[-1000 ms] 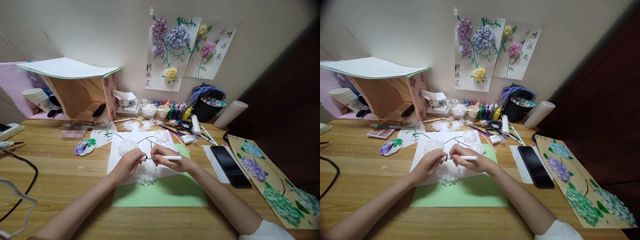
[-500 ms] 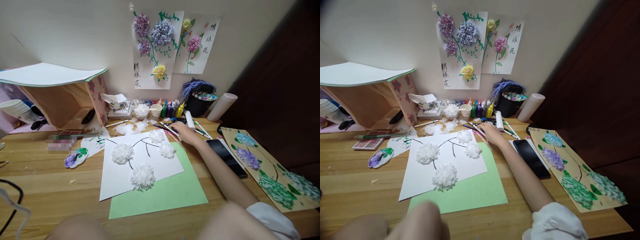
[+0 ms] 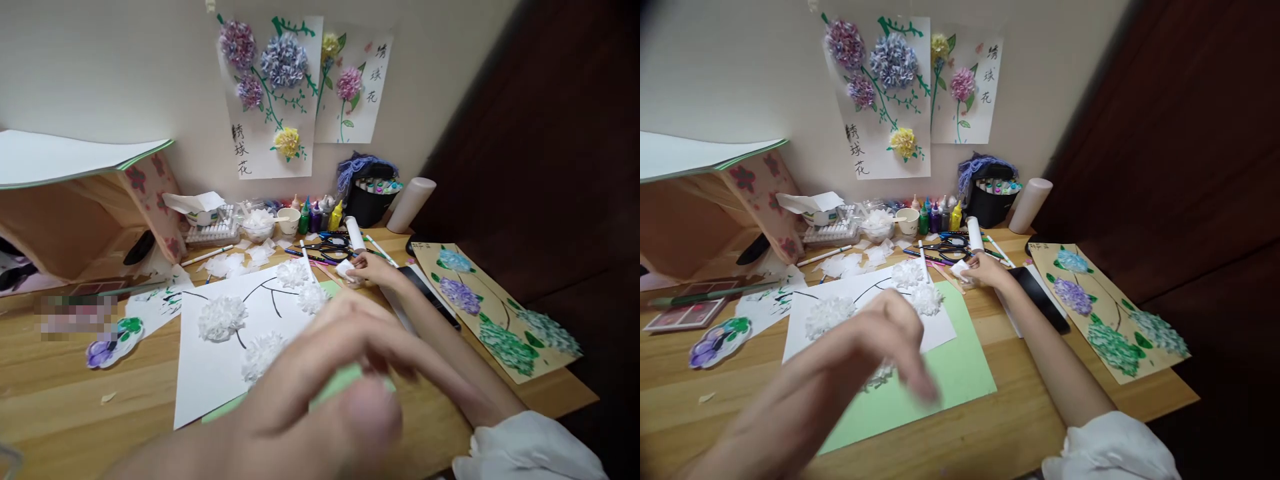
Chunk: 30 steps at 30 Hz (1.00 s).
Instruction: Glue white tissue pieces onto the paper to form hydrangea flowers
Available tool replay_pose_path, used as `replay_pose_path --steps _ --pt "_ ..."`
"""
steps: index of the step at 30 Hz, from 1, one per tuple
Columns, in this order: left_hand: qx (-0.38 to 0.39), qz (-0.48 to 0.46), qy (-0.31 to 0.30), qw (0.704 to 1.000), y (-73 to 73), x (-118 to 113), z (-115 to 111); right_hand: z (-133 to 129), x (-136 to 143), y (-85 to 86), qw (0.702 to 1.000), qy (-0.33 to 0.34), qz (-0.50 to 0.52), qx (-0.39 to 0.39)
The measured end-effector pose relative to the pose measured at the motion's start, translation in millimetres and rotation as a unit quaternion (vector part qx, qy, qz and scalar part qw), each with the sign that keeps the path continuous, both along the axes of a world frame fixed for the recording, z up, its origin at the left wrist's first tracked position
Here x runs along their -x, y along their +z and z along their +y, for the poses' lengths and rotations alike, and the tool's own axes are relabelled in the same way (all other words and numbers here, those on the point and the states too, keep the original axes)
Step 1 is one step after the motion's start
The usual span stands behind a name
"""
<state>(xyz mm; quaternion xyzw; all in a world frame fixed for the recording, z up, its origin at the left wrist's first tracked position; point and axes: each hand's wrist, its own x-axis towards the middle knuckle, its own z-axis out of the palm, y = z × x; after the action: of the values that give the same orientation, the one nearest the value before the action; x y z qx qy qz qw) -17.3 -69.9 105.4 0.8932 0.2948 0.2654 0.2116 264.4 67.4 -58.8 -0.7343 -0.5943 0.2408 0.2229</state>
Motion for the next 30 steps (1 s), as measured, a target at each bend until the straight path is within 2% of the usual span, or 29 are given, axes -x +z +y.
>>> replay_pose_path --steps 2,5,7,10,12,15,18,21,23,30 --pt "0.015 -0.016 0.019 1.0 -14.9 -11.3 16.2 -8.6 3.3 -0.7 0.999 -0.003 0.025 -0.028" --pt "-0.048 0.003 0.068 0.997 -55.4 -21.9 40.9 -25.2 12.4 12.1 0.996 -0.004 0.052 -0.073" --pt "-0.105 0.038 0.065 0.992 -76.5 -28.8 57.8 -37.4 24.1 24.4 0.984 0.065 0.133 -0.101" --pt "-0.156 0.083 -0.002 0.984 -93.5 -36.9 74.3 -52.9 48.4 35.9 0.949 0.161 0.257 -0.086" --pt "-0.163 0.115 -0.018 0.98 -98.2 -38.9 78.8 -59.7 63.8 37.0 0.929 0.179 0.313 -0.085" --pt "-0.159 0.152 0.013 0.975 -99.6 -36.8 82.7 -64.8 77.3 35.8 0.908 0.155 0.383 -0.069" --pt "-0.136 0.128 0.039 0.982 -97.3 -30.4 88.0 -68.3 78.6 39.2 0.894 0.104 0.416 -0.131" --pt "-0.101 0.072 0.038 0.992 -95.8 -24.6 92.2 -73.2 76.0 45.6 0.903 0.086 0.333 -0.26" --pt "-0.092 0.059 0.03 0.994 -97.1 -23.0 93.0 -76.9 76.2 48.4 0.91 0.1 0.264 -0.303" --pt "-0.107 0.072 0.016 0.992 -104.6 -25.1 91.5 -84.4 83.7 48.8 0.925 0.098 0.195 -0.312"
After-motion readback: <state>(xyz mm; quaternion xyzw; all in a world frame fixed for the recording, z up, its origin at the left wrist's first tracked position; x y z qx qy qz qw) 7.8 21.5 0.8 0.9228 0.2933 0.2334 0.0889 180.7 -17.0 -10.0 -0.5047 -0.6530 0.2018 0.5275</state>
